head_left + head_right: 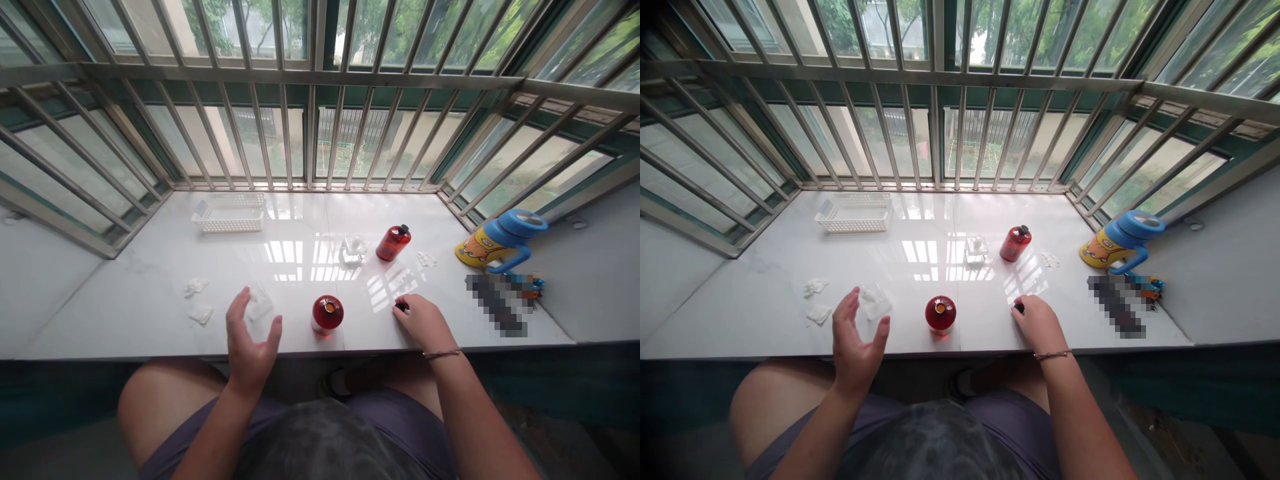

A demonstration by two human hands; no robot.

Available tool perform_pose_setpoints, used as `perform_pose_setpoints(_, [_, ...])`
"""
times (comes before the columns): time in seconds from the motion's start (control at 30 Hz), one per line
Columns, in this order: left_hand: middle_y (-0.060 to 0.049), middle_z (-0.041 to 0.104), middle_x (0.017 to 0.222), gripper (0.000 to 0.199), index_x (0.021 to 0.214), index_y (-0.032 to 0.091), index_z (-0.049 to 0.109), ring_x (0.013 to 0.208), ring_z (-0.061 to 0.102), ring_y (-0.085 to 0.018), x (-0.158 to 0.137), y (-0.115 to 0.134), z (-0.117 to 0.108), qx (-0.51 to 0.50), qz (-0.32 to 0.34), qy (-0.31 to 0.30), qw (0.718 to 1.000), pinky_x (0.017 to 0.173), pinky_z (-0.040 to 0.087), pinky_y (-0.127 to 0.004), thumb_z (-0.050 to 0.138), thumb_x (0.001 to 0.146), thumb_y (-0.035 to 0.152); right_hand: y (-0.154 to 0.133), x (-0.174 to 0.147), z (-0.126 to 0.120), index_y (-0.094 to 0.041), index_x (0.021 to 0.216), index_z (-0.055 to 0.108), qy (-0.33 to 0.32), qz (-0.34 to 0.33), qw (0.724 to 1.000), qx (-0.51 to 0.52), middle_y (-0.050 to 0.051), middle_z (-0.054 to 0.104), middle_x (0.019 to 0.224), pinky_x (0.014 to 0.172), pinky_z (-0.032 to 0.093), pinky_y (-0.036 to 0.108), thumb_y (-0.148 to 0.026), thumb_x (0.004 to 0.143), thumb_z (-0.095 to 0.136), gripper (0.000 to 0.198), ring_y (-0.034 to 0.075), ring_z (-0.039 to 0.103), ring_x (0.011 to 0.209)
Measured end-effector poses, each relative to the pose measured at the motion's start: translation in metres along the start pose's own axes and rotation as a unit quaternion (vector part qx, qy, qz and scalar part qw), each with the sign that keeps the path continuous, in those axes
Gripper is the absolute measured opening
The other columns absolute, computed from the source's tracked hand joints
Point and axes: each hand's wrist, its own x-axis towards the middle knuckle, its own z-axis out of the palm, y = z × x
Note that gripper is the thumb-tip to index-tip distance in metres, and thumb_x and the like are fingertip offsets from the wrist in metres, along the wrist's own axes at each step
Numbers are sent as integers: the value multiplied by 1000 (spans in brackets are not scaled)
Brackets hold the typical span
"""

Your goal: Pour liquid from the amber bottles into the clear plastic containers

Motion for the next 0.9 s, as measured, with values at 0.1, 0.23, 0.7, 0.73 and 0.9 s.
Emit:
perform_pose_setpoints(0.1, [-18, 48, 167, 81, 158, 23, 44, 159, 46, -37, 10, -27, -12, 63, -68, -10, 996, 133, 39, -58, 83, 91, 46, -3, 4, 2, -17, 103, 78, 9, -23, 1000, 0, 14, 80, 105, 94, 55, 42, -27, 94, 63, 19, 31, 74, 102])
perform_pose_setpoints(0.23, [-19, 55, 163, 92, 153, 23, 50, 154, 51, -42, 26, -59, -13, 84, -225, -111, 964, 129, 42, -62, 93, 77, 53, -9, 0, 0, -15, 111, 77, 35, -43, 998, 4, 18, 78, 115, 103, 55, 47, -29, 97, 62, 25, 34, 72, 110])
perform_pose_setpoints(0.7, [-8, 79, 128, 75, 130, 26, 66, 127, 72, -36, 30, -42, -21, 9, -265, -145, 953, 114, 55, -53, 96, 69, 57, -112, -74, -74, -29, 113, 76, 169, -172, 942, 233, 8, 78, 110, 88, 65, 47, -31, 104, 67, 13, 28, 75, 99])
perform_pose_setpoints(0.73, [-7, 79, 128, 73, 130, 27, 67, 126, 73, -36, 26, -31, -26, 6, -251, -155, 955, 114, 55, -53, 96, 70, 57, -124, -81, -77, -30, 114, 76, 161, -192, 932, 263, 8, 78, 110, 87, 65, 47, -28, 102, 69, 14, 28, 75, 99])
perform_pose_setpoints(0.9, [-5, 78, 131, 72, 134, 34, 68, 122, 76, -34, -5, 32, -48, 16, -79, -218, 973, 106, 63, -50, 97, 72, 56, -175, -110, -80, -35, 143, 63, 91, -254, 884, 382, 9, 75, 125, 93, 67, 50, -27, 92, 84, 56, 32, 74, 115])
